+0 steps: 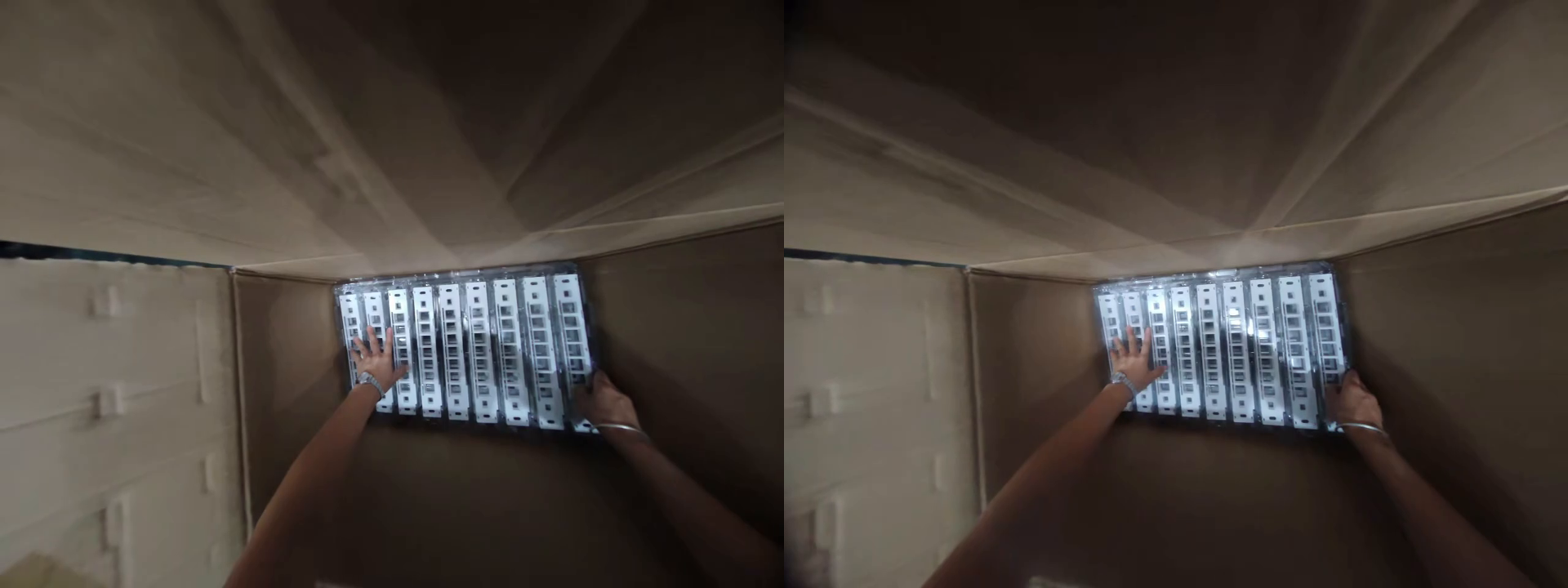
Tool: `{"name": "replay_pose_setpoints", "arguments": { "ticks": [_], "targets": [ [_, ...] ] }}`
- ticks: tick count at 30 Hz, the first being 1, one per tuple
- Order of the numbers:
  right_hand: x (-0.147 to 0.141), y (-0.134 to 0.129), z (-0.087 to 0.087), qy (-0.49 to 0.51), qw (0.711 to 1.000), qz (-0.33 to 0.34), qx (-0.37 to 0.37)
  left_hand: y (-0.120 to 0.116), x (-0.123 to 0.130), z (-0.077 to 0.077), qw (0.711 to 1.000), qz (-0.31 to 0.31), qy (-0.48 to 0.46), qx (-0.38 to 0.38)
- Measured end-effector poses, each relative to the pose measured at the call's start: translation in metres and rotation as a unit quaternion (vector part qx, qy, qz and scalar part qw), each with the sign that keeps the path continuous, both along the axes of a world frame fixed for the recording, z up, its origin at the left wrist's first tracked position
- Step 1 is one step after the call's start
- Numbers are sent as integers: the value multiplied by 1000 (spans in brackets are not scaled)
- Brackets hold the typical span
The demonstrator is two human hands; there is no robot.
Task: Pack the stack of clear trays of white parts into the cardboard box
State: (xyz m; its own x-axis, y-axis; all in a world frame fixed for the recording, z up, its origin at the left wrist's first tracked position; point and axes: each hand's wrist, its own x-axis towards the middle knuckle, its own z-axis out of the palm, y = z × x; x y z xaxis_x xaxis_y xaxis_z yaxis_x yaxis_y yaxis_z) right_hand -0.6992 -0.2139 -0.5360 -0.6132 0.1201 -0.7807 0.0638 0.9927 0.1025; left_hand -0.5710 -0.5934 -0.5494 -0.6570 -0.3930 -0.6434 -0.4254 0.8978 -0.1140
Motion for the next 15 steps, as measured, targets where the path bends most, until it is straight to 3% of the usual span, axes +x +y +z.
{"name": "replay_pose_setpoints", "arguments": {
  "ticks": [3, 6, 11, 15],
  "targets": [
    [10, 2, 4, 9, 1000, 29, -6, -8, -22, 24, 998, -37, 35, -25],
    [32, 7, -2, -14, 998, 65, 21, -26, -53, 33, 993, -47, 98, -40],
    [61, 17, -23, 76, 957, 270, 71, -54, -87, 9, 997, -5, 82, -10],
    [64, 26, -36, 106, 937, 322, 89, -65, -92, -12, 998, -20, 61, 1]
  ]
}}
